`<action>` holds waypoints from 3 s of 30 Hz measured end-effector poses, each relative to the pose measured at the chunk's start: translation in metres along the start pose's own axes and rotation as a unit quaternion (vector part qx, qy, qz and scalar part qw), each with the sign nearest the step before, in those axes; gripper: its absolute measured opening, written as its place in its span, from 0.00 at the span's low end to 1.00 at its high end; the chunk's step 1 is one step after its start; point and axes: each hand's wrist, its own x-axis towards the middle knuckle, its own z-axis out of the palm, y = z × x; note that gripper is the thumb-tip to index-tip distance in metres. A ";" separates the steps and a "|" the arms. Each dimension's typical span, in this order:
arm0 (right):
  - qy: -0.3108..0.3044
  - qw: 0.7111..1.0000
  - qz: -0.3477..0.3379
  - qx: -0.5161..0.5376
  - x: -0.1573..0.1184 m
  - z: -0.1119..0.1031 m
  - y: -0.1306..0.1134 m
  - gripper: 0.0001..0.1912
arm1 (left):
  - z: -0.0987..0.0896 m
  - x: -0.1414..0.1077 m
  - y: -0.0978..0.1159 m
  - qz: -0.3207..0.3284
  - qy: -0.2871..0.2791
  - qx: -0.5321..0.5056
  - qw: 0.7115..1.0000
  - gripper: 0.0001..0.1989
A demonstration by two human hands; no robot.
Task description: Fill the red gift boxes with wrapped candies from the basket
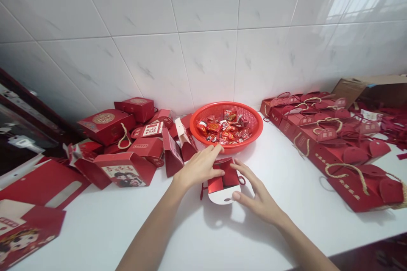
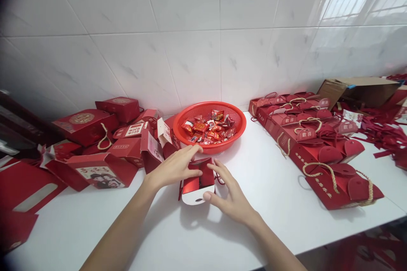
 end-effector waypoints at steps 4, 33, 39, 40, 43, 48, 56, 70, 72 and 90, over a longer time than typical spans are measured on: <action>-0.009 1.000 -0.021 -0.009 -0.001 0.000 0.003 0.33 | 0.005 -0.004 -0.005 0.009 0.015 -0.002 1.000 0.11; 0.146 0.987 0.071 -0.013 0.019 -0.007 0.043 0.27 | 0.034 0.007 -0.039 0.108 -0.009 -0.302 0.947 0.13; 0.130 0.988 0.050 -0.062 0.021 -0.012 0.039 0.23 | 0.039 0.013 -0.040 0.132 -0.007 -0.318 0.939 0.13; 0.125 0.989 0.051 -0.061 0.021 -0.012 0.038 0.23 | 0.040 0.014 -0.040 0.133 -0.007 -0.319 0.938 0.13; 0.117 0.991 0.053 -0.048 0.021 -0.012 0.034 0.23 | 0.043 0.014 -0.039 0.124 0.001 -0.320 0.939 0.14; 0.116 0.991 0.065 0.031 0.020 -0.009 0.026 0.25 | 0.044 0.013 -0.035 0.111 0.010 -0.319 0.941 0.15; 0.179 0.973 0.033 0.145 0.016 -0.014 0.018 0.18 | 0.050 0.013 -0.028 0.098 0.035 -0.324 0.940 0.15; 0.214 0.971 -0.073 -0.084 0.013 -0.002 0.015 0.11 | 0.047 -0.001 -0.021 -0.013 0.242 -0.261 0.935 0.13; 0.211 0.970 -0.072 -0.096 0.013 -0.002 0.014 0.11 | 0.050 -0.004 -0.026 -0.034 0.190 -0.301 0.934 0.17; 0.190 0.966 -0.070 -0.164 0.015 -0.006 0.006 0.10 | -0.004 -0.021 -0.019 -0.051 0.097 -0.659 0.744 0.12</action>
